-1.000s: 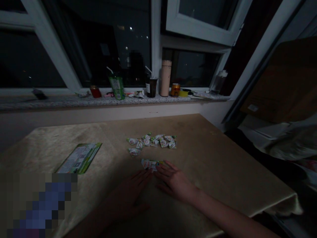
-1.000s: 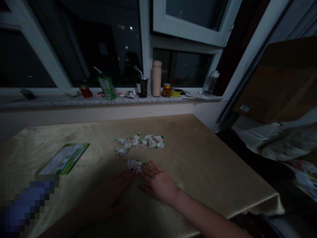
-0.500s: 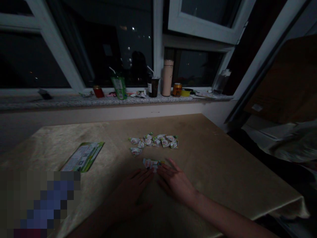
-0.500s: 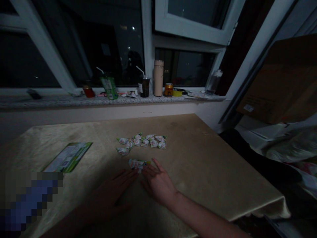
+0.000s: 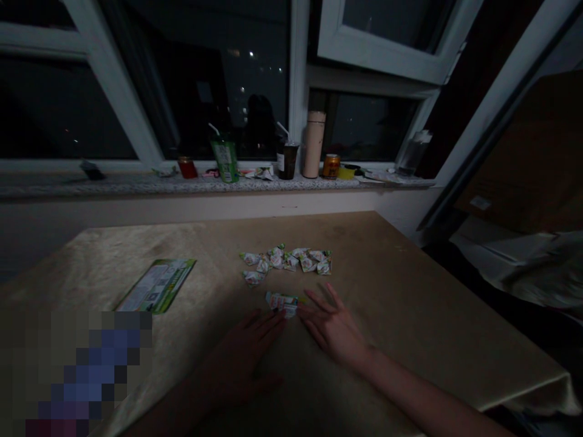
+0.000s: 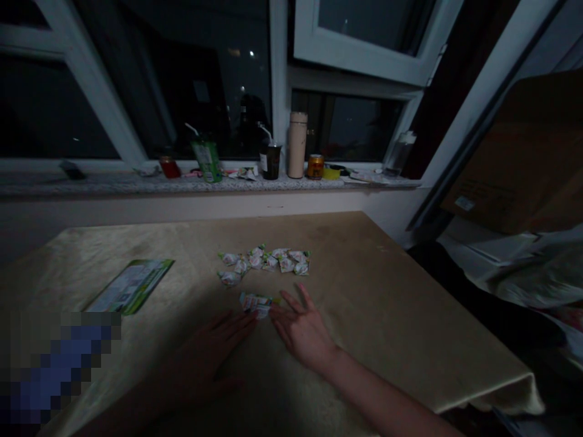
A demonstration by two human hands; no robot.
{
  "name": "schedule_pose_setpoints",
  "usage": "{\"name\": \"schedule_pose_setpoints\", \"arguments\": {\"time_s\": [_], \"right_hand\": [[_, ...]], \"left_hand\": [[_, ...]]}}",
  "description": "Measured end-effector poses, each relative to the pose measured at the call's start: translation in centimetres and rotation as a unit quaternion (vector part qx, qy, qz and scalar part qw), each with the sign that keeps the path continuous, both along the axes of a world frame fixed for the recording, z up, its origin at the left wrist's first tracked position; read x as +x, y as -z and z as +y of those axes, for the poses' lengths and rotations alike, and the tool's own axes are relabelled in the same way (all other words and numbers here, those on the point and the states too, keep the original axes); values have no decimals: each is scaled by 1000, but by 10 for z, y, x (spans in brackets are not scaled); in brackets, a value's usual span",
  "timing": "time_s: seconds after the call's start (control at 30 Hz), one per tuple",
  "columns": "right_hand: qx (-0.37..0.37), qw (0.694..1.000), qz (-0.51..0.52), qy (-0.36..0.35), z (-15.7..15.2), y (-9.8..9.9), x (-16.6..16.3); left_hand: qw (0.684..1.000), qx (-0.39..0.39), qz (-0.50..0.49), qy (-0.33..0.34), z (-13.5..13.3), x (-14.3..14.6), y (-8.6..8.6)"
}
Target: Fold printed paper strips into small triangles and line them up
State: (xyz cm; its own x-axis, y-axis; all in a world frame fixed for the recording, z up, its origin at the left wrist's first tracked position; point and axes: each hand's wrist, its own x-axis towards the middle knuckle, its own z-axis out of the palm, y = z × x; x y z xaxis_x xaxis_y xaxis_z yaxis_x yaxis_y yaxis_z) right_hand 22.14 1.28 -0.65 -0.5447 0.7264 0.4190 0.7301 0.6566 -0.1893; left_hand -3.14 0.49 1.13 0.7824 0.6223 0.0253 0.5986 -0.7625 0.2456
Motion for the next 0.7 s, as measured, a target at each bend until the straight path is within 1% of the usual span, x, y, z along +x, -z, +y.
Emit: {"name": "schedule_pose_setpoints", "arguments": {"time_s": [0.27, 0.43, 0.57, 0.63, 0.7], "right_hand": [[25, 999, -6, 35, 0, 6, 2], [41, 999, -13, 31, -1, 7, -3], [43, 999, 4, 32, -2, 7, -3], [38, 999, 11, 15, -2, 6, -2], [20, 999, 11, -23, -2, 4, -2]], "left_hand": [[1000, 7, -15, -1, 1, 3, 0], [999, 18, -5, -27, -3, 14, -3], [999, 15, 11, -33, -6, 18, -5], [999, 12, 8, -34, -6, 18, -5], [999, 9, -1, -33, -6, 18, -5]]}}
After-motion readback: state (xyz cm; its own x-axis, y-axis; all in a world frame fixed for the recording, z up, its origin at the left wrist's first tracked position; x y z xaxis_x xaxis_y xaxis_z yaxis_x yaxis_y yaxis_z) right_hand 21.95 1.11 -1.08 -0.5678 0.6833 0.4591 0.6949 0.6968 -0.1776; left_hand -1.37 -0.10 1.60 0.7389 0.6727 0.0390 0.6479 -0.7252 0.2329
